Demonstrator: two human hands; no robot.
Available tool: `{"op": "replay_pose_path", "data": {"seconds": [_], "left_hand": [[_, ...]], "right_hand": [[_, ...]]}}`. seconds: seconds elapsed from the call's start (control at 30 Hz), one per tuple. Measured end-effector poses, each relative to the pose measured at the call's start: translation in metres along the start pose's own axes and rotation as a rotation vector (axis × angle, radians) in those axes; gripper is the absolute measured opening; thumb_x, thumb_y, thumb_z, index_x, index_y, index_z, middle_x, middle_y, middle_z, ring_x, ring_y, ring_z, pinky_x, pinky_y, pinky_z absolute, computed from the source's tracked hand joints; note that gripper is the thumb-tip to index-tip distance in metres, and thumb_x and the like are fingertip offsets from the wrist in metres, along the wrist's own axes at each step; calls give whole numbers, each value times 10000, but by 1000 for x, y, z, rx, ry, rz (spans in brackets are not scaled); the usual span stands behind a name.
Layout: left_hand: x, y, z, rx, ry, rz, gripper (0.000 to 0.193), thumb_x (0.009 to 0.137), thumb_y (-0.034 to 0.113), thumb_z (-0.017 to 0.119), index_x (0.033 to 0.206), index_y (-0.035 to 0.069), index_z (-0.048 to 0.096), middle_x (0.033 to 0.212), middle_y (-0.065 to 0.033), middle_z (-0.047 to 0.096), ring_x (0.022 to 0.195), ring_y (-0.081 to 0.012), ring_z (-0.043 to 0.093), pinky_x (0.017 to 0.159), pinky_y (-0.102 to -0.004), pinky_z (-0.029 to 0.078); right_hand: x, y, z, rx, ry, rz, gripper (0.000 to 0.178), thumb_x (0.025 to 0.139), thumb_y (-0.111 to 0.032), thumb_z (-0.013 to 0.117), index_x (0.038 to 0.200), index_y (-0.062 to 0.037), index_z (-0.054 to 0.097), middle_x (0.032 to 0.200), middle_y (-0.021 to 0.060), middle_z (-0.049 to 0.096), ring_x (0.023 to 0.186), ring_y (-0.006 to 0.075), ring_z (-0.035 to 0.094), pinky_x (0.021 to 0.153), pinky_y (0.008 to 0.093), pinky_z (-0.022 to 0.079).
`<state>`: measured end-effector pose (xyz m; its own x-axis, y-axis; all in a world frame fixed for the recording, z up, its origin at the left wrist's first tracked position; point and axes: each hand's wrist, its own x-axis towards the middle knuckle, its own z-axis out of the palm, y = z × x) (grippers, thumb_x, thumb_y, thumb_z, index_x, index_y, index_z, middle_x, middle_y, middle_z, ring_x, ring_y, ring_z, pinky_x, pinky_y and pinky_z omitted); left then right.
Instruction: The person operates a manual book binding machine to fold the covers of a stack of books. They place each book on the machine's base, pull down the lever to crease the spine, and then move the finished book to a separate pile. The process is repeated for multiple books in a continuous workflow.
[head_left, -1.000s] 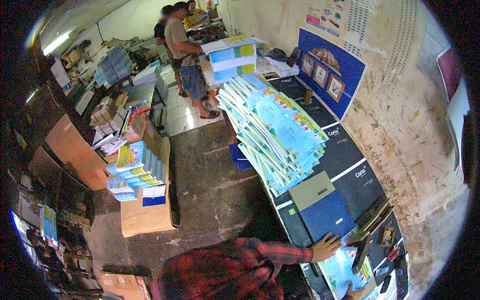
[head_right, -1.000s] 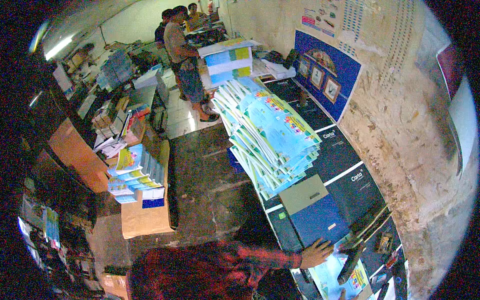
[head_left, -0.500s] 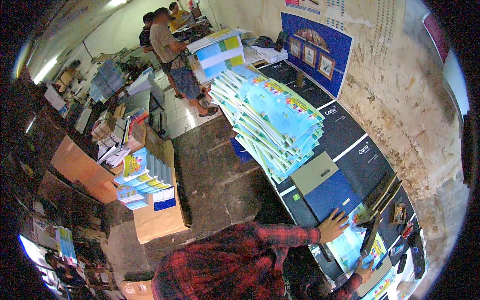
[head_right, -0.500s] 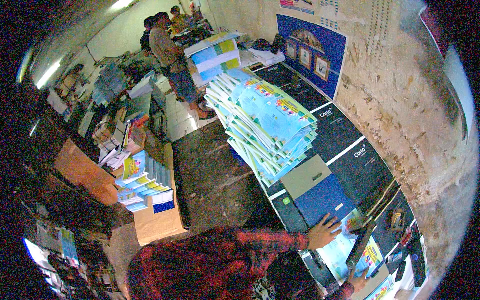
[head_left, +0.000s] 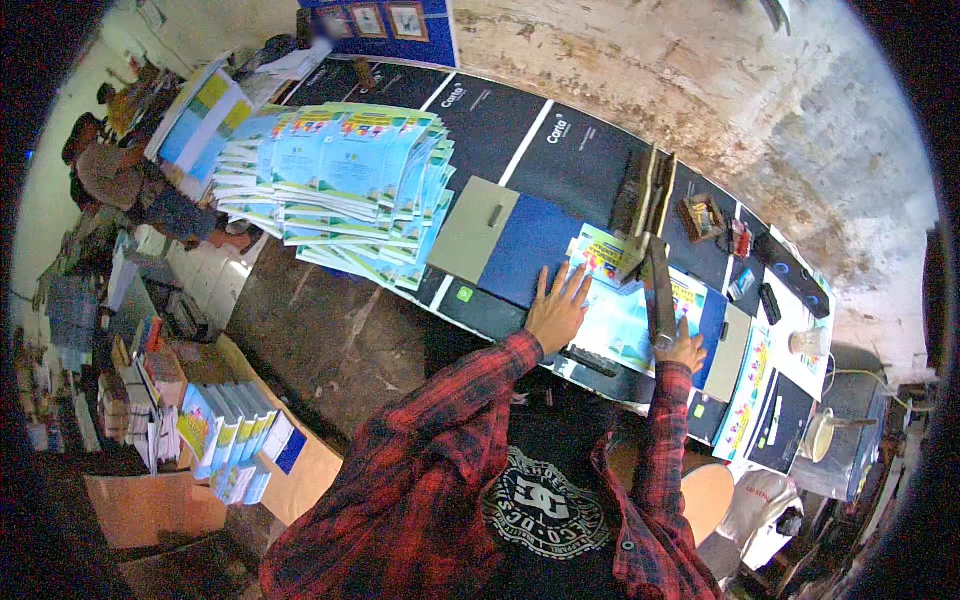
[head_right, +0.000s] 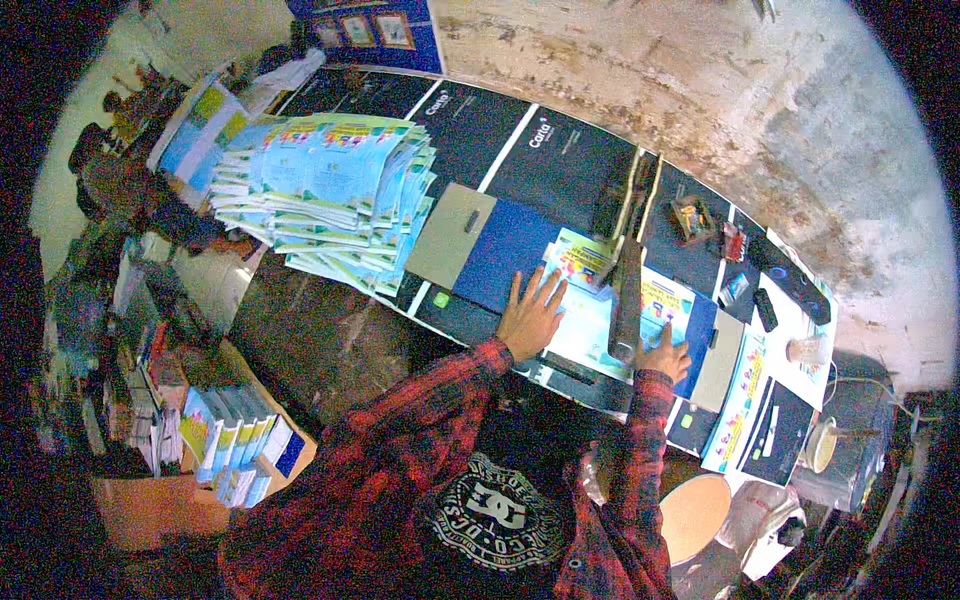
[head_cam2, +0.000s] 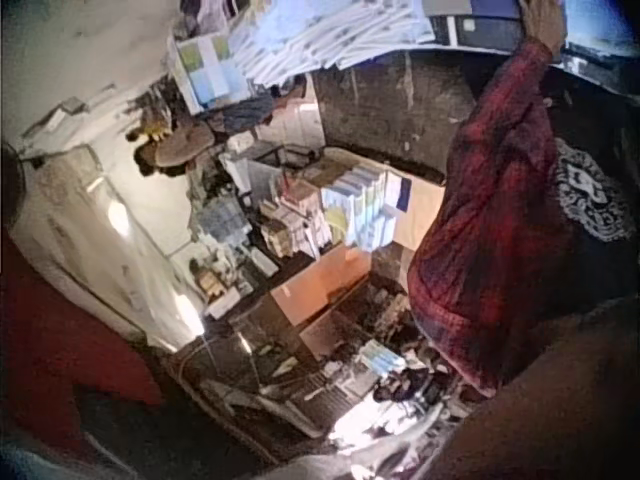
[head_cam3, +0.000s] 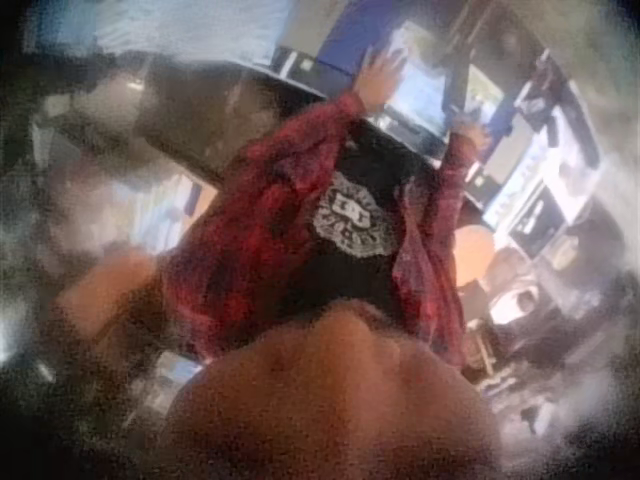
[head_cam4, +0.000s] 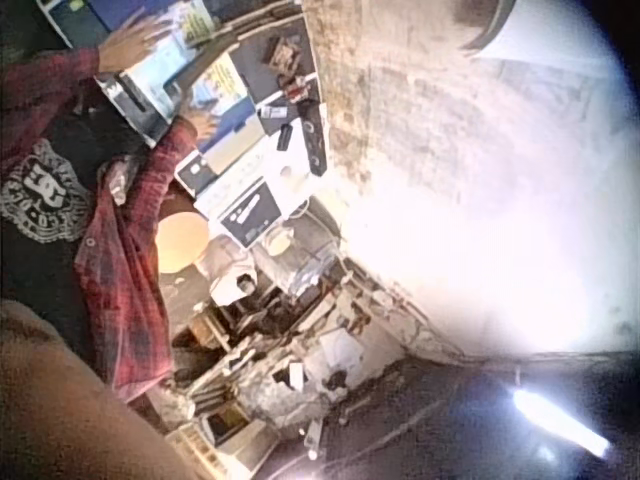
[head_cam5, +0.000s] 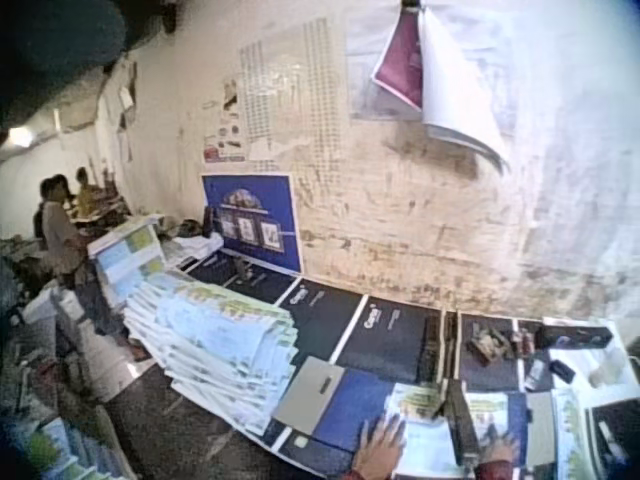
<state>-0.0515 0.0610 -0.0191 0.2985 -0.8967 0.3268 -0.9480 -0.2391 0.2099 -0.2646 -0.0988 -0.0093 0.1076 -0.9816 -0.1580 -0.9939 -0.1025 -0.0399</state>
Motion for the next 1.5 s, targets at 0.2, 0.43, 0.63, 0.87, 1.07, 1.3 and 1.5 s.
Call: {"op": "replay_pose_path", "data": {"seconds": [0.2, 0.43, 0.63, 0.87, 1.07, 1.3, 1.5], "left_hand": [[3, 7, 6, -132, -91, -16, 572, 939, 408, 475, 1404, 78, 425, 1477, -104, 373, 1372, -336, 306, 1098, -621, 173], [2, 4, 12, -82, -86, -46, 569, 943, 435, 459, 1401, 97, 432, 1472, -82, 382, 1369, -320, 312, 1100, -617, 174], [3, 9, 19, -127, -18, -26, 554, 939, 413, 459, 1377, 74, 461, 1455, -97, 398, 1364, -322, 310, 1107, -602, 158], [-3, 7, 17, -112, -5, -54, 570, 924, 418, 493, 1370, 65, 464, 1453, -90, 405, 1364, -318, 311, 1105, -605, 160], [0, 5, 16, -203, -16, -44, 561, 912, 386, 529, 1348, 40, 466, 1428, -117, 405, 1360, -342, 297, 1091, -624, 175], [26, -1, -2, -280, 52, -482, 517, 869, 391, 600, 1208, 2, 563, 1263, -194, 469, 1180, -371, 414, 970, -541, 339], [37, -64, 44, -1178, -34, -791, 353, 867, 272, 663, 991, -57, 692, 936, -173, 699, 821, -263, 646, 743, -409, 500]], "right_hand": [[0, 8, -10, 16, -68, 16, 787, 712, -536, 729, 1416, -366, 423, 1483, 217, 338, 1275, 452, 388, 1026, 555, 341], [-39, -93, -206, 621, 462, -756, 657, 895, -434, 617, 1322, 46, 476, 1312, 289, 509, 1250, 406, 478, 1051, 427, 370], [-69, -104, -131, 283, 73, -730, 866, 832, -570, 601, 1445, -26, 322, 1433, 305, 363, 1317, 483, 365, 1057, 594, 297], [-112, -104, -39, 340, 343, -702, 927, 753, -398, 692, 1495, -63, 248, 1544, 258, 175, 1419, 455, 173, 1115, 567, 206], [-65, -84, -106, 949, -72, -832, 799, 834, -359, 668, 1464, -31, 303, 1466, 292, 322, 1361, 422, 330, 1126, 445, 268], [31, 19, -44, 182, 107, -391, 883, 774, -543, 706, 1443, -82, 358, 1399, 317, 395, 1241, 460, 458, 1040, 493, 382], [-16, 17, 6, 224, 113, -232, 907, 723, -624, 695, 1463, -223, 357, 1434, 316, 339, 1263, 486, 400, 1011, 539, 384]]}}
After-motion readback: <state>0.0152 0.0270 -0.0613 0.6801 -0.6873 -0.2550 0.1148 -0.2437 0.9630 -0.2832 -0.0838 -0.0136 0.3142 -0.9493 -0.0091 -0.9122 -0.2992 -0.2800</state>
